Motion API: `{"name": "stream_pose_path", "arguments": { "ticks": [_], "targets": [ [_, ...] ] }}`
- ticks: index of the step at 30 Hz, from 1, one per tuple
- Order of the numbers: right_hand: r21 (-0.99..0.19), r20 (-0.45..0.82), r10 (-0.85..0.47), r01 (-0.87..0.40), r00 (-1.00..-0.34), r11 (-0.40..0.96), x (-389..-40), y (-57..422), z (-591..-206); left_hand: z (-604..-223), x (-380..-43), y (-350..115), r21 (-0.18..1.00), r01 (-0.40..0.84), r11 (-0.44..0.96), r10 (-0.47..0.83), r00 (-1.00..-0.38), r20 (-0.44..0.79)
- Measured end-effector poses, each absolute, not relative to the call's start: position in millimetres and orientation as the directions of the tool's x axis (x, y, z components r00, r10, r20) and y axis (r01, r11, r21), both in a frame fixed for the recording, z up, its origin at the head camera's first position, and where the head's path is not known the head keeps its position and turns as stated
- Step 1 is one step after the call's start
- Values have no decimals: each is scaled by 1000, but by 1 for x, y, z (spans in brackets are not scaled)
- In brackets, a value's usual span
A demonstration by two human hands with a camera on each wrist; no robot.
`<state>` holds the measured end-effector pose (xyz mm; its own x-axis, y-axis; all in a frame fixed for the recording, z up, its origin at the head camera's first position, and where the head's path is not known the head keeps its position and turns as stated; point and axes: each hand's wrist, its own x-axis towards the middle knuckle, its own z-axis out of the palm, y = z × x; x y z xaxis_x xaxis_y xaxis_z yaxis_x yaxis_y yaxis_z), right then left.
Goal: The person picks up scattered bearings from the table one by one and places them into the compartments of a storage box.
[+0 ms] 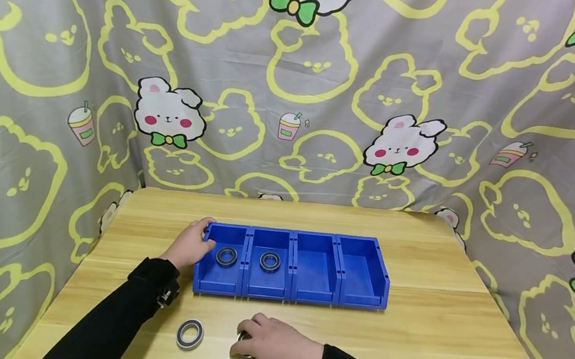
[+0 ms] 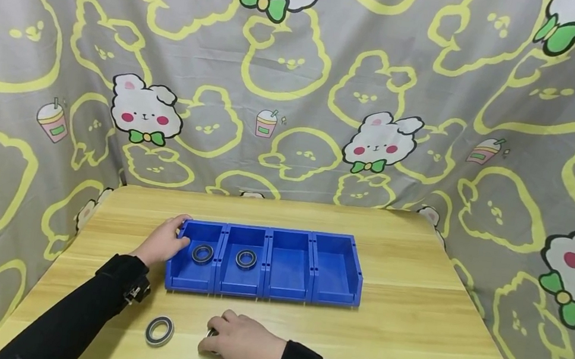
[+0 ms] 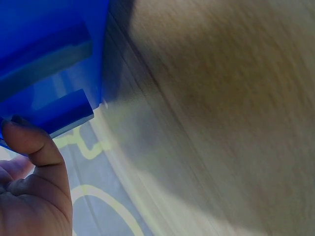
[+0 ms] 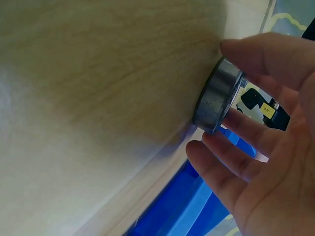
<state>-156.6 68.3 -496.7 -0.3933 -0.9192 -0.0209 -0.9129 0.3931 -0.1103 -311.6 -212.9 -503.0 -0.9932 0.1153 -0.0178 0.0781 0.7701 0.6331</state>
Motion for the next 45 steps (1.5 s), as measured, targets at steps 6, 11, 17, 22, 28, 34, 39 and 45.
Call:
{"name": "stream_pose_path", "arguments": {
  "ticks": [6, 11, 17, 22, 28, 34, 39, 45],
  "targets": [
    [-61, 22, -922, -921, -388, 386, -156, 64, -497, -506, -313, -215, 638, 90, 765, 122, -993, -6],
    [-54, 28, -921, -921, -389, 387, -154, 62, -499, -508, -313, -216, 644, 80, 761, 118, -993, -16],
    [-43, 10, -921, -920, -389, 389, -154, 60, -499, -506, -311, -215, 644, 70, 762, 112, -993, -25],
    [-35, 28, -920, -920, -392, 391, -154, 61, -488, -503, -309, -215, 641, 58, 765, 108, -993, -39],
    [-35, 67, -891, -894, -448, 447, -165, 72, -454, -500, -308, -216, 655, 52, 754, 107, -993, -44],
    [-147, 107, -812, -817, -574, 558, -183, 95, -419, -498, -310, -216, 650, 55, 758, 107, -993, -41],
    [-173, 216, -716, -748, -663, 641, -207, 119, -405, -497, -310, -213, 649, 68, 758, 109, -994, -24],
    [-222, 217, -549, -589, -807, 777, -233, 134, -413, -498, -309, -211, 661, 57, 748, 108, -994, -36]
  ]
}}
